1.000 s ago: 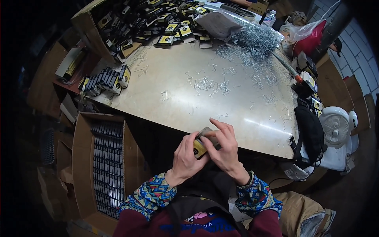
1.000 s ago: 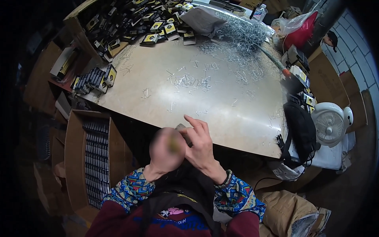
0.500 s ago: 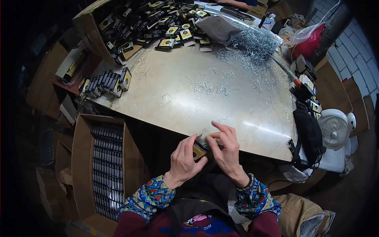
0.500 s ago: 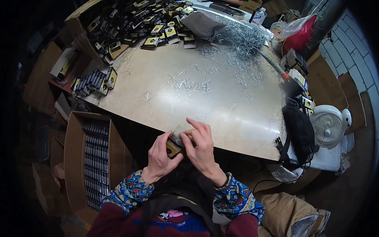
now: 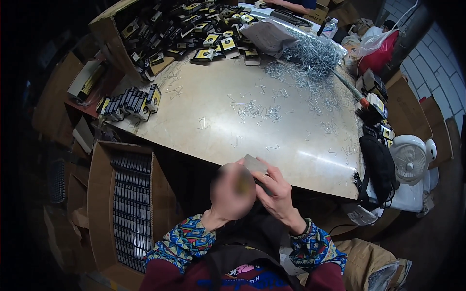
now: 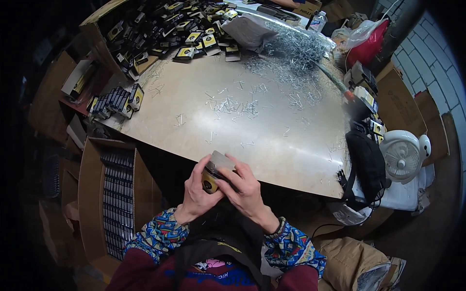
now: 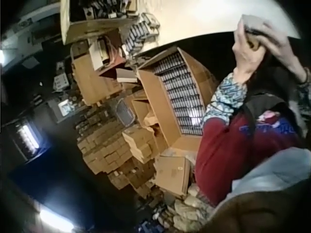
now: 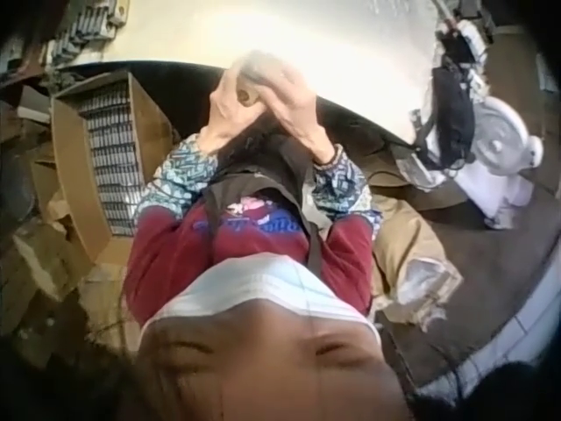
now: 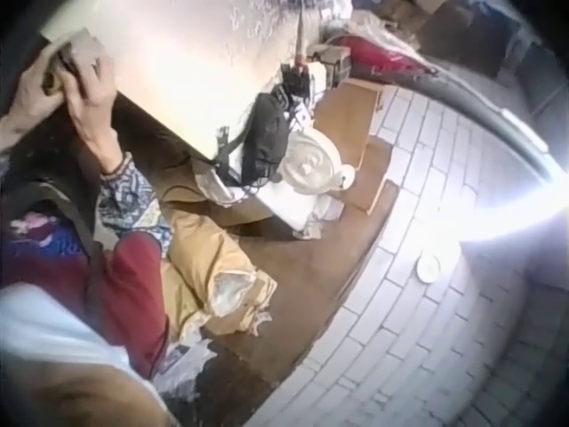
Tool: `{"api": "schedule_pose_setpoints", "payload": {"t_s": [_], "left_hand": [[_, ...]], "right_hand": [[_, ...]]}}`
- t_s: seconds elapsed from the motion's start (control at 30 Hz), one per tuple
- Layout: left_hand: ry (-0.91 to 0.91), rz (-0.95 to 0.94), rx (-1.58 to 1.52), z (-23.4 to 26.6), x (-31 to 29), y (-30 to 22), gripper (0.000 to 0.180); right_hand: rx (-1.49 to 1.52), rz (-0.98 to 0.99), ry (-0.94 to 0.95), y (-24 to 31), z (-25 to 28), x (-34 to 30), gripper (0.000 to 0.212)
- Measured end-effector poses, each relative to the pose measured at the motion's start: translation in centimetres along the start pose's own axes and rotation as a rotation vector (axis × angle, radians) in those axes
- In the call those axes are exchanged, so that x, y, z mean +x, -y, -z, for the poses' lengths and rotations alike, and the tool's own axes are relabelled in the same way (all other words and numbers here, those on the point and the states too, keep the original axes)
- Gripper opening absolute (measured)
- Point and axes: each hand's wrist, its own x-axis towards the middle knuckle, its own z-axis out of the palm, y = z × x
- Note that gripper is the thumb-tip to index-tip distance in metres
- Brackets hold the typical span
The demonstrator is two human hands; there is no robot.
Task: Packaging small industrial components into boxes and cleaning the workspace with a wire brush.
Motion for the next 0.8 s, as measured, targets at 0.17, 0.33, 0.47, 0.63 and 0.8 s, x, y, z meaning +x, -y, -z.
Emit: {"api": "schedule_pose_setpoints", "payload": {"t_s": [0.17,0.33,0.47,0.63,0.8], "left_hand": [[0.115,0.15,-0.311,-0.6,-0.4,1.1,0.07],[0.283,0.167,-0.26,0.4,0.3,0.7,0.073],[0.128,0.124,-0.032,0.1,0.2,0.3,0.078],[0.001,0.075,0.223,0.1,0.4,0.3,0.078],[-0.028,0.131,0.226,-0.4,0.1,-0.1,0.065]], "right_hand": [[0.38,-0.25,-0.035,-0.6,-1.3,-1.0,0.047],[0.652,-0.617,0.015,-0.2,-0.7,-0.5,0.043],[0.528,-0.347,0.009,-0.3,-1.6,-0.9,0.026],[0.382,-0.255,0.04,1.5,-1.7,-0.3,0.021],[0.475,-0.494,-0.044,2.0,-2.0,-0.2,0.019]]}}
